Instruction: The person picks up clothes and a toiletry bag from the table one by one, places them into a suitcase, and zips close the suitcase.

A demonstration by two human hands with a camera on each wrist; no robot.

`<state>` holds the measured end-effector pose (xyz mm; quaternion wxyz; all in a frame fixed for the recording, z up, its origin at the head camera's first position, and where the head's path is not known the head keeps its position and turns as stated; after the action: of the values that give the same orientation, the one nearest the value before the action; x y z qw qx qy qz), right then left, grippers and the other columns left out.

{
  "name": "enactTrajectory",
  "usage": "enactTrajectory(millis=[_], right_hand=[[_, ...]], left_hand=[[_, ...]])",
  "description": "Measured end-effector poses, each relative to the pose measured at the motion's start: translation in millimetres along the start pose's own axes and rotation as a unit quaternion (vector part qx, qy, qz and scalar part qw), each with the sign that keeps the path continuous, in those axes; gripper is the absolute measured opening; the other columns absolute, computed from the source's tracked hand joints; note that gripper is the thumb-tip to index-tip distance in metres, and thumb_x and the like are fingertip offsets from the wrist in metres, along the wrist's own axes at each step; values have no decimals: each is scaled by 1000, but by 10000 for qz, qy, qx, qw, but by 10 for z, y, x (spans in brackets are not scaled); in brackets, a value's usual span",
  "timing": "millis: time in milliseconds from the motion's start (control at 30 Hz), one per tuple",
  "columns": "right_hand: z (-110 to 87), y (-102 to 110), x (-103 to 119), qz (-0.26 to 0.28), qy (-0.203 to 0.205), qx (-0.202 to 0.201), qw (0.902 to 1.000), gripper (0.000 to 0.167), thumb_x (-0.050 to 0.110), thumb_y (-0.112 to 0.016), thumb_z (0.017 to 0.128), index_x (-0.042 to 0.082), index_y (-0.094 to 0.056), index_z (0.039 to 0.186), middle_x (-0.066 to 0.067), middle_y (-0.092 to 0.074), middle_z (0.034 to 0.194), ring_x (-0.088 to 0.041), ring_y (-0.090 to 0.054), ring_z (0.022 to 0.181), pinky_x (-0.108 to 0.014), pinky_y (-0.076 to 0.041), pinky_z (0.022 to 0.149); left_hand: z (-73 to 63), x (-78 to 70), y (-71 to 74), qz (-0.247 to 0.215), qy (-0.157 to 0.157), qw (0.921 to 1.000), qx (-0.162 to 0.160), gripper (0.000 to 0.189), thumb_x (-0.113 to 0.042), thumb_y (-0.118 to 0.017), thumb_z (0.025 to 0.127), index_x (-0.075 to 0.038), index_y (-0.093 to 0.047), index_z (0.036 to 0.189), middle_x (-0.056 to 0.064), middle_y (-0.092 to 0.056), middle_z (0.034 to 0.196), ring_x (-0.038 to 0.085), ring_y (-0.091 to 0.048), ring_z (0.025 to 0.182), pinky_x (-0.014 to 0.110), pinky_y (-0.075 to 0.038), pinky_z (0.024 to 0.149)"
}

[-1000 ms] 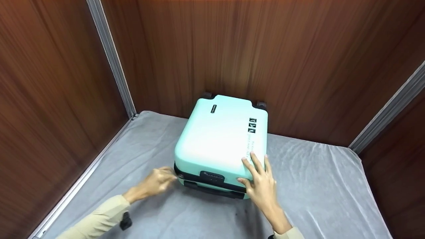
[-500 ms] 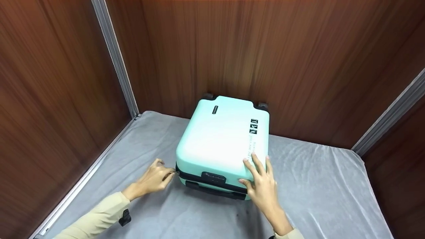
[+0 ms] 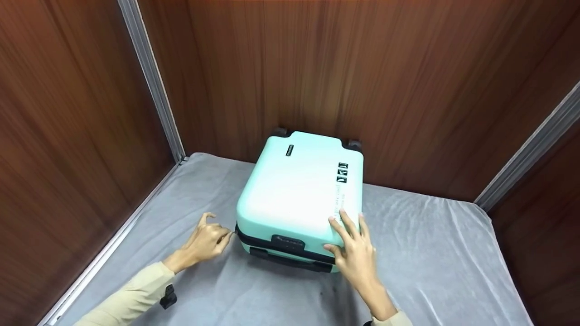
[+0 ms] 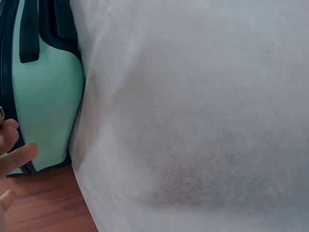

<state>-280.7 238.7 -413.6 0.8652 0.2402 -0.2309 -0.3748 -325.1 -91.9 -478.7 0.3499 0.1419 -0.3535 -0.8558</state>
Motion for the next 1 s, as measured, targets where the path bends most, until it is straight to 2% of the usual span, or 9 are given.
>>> enactTrajectory(millis=[100,233,267,467,600,700,833,1000], right_hand=[[3,4,9,-20,46,-18,10000,76,7,-92,61,13,-65,132,-11,-51,145,-56,-36,131,-60,-54,62],[-1,-12,27,7,90,-8,10000,76,6,-92,61,12,-64,132,-12,-51,145,-56,-35,132,-59,-54,63],[-2,-16,30,25,88,0,10000,76,6,-91,61,12,-64,132,-12,-51,145,-56,-34,133,-62,-53,66],[-16,-12,15,19,-12,-8,10000,76,5,-91,61,11,-64,132,-12,-50,146,-55,-33,134,-71,-47,77],[-32,-20,18,38,-10,-15,10000,75,6,-91,62,11,-64,132,-12,-50,146,-56,-33,133,-74,-43,80],[-47,-24,19,49,-12,-18,10000,75,6,-91,63,11,-64,132,-12,-50,146,-56,-34,133,-75,-41,81],[-56,-12,14,9,-8,-69,10000,76,7,-91,62,13,-63,133,-11,-50,146,-55,-34,133,-75,-42,80],[-36,-17,18,-6,52,-91,9999,76,8,-91,63,13,-63,134,-10,-50,146,-55,-34,133,-62,-53,62]], left_hand=[[30,87,-25,110,236,9996,48,32,-8,-66,86,-14,-55,56,-6,-46,47,13,-43,44,52,-39,87],[34,170,-40,207,429,9989,20,32,-8,-68,84,-14,-54,57,-7,-43,47,14,-43,42,52,-38,85],[30,178,-50,219,438,9988,59,31,-8,-68,85,-14,-55,57,-7,-43,47,15,-43,42,52,-38,85],[21,203,-153,29,747,9950,656,25,-12,-61,92,-10,-63,67,-7,-44,50,12,-44,44,51,-40,84],[7,195,-188,73,900,9923,843,22,-11,-62,93,-8,-66,72,-5,-48,51,12,-45,45,49,-41,82],[6,154,-183,284,836,9931,768,24,-10,-63,90,-10,-62,67,-5,-47,50,13,-43,44,48,-41,79],[31,94,-154,517,707,9950,487,31,-8,-63,86,-12,-53,57,-5,-43,46,13,-40,40,44,-39,75],[69,134,-111,587,906,9938,257,36,-7,-62,85,-14,-47,53,-5,-39,45,14,-38,39,44,-38,76]])
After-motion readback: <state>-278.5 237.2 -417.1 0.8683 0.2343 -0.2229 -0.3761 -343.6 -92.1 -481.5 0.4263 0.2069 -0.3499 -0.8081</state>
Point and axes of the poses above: each hand's wrist, its own z-axis towards the middle knuckle, its own y-axis out of the back of the hand, x = y × z, the point moved 9 cm from there along z, towards the middle knuckle
